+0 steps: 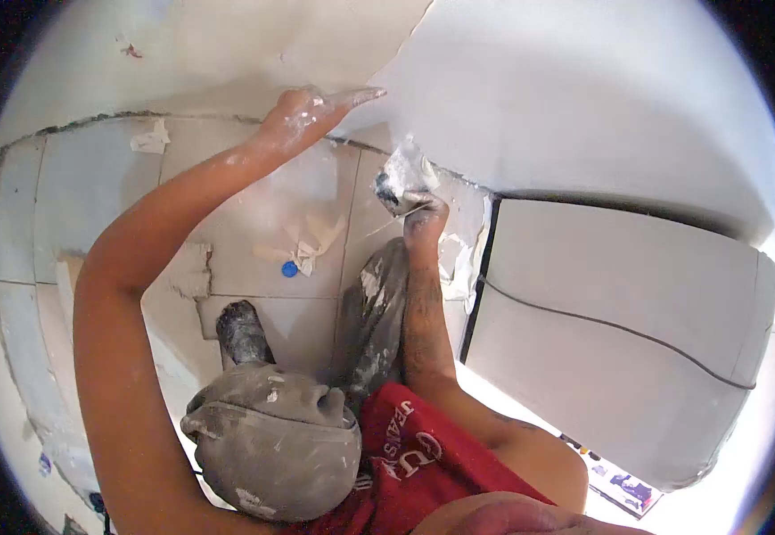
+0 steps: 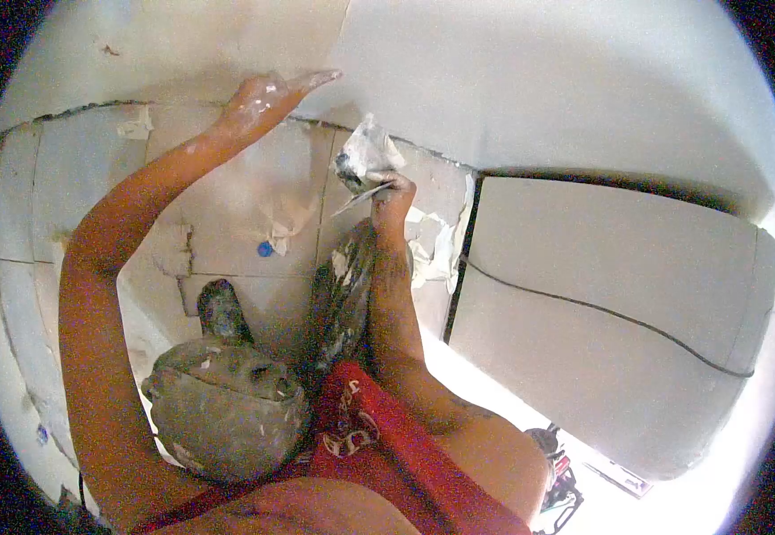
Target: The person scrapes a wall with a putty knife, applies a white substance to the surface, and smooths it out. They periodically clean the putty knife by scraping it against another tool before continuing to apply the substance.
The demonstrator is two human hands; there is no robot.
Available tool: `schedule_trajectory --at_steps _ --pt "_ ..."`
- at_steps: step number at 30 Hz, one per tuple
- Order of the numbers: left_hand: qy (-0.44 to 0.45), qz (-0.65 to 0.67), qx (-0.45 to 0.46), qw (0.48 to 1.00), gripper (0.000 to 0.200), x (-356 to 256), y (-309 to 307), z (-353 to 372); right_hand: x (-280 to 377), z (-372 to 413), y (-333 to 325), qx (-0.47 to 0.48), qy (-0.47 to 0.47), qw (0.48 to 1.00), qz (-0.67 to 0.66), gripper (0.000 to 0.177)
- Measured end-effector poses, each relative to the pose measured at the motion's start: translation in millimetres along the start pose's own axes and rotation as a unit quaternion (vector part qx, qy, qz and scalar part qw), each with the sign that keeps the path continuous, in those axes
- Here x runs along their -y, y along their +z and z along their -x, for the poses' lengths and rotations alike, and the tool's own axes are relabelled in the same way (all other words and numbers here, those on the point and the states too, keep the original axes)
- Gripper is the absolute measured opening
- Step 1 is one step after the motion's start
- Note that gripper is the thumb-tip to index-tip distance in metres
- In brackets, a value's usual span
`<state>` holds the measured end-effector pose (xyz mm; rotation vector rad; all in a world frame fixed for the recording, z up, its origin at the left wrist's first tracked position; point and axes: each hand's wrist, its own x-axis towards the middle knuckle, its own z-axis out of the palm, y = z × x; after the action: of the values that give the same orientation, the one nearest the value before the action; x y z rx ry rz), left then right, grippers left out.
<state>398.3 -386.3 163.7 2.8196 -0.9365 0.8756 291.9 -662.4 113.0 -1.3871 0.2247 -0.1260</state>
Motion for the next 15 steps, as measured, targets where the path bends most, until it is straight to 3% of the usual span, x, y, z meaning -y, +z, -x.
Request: schedule_trajectory --at_steps 1,4,7,10,15 --pt "0.008 0.060 -0.007 0.998 0.078 4 -2 -2 4 0 5 -0.003 0.007 1.000 0.002 0.035" --pt "0.023 -0.132 0.001 0.991 0.077 8 -35 -15 -9 -5 -2 -0.010 -0.012 1.000 -0.017 0.033" --pt "0.032 -0.317 0.007 0.948 0.076 17 -72 -30 -5 -2 -3 -0.003 -0.007 1.000 0.009 0.023" --pt "0.020 -0.187 -0.034 0.982 0.077 29 -84 -44 -3 -4 2 0.025 -0.024 0.999 0.028 0.021" --pt "-0.010 -0.150 -0.043 0.988 0.071 40 -111 -57 1 -1 5 0.009 0.009 0.999 -0.031 0.025"
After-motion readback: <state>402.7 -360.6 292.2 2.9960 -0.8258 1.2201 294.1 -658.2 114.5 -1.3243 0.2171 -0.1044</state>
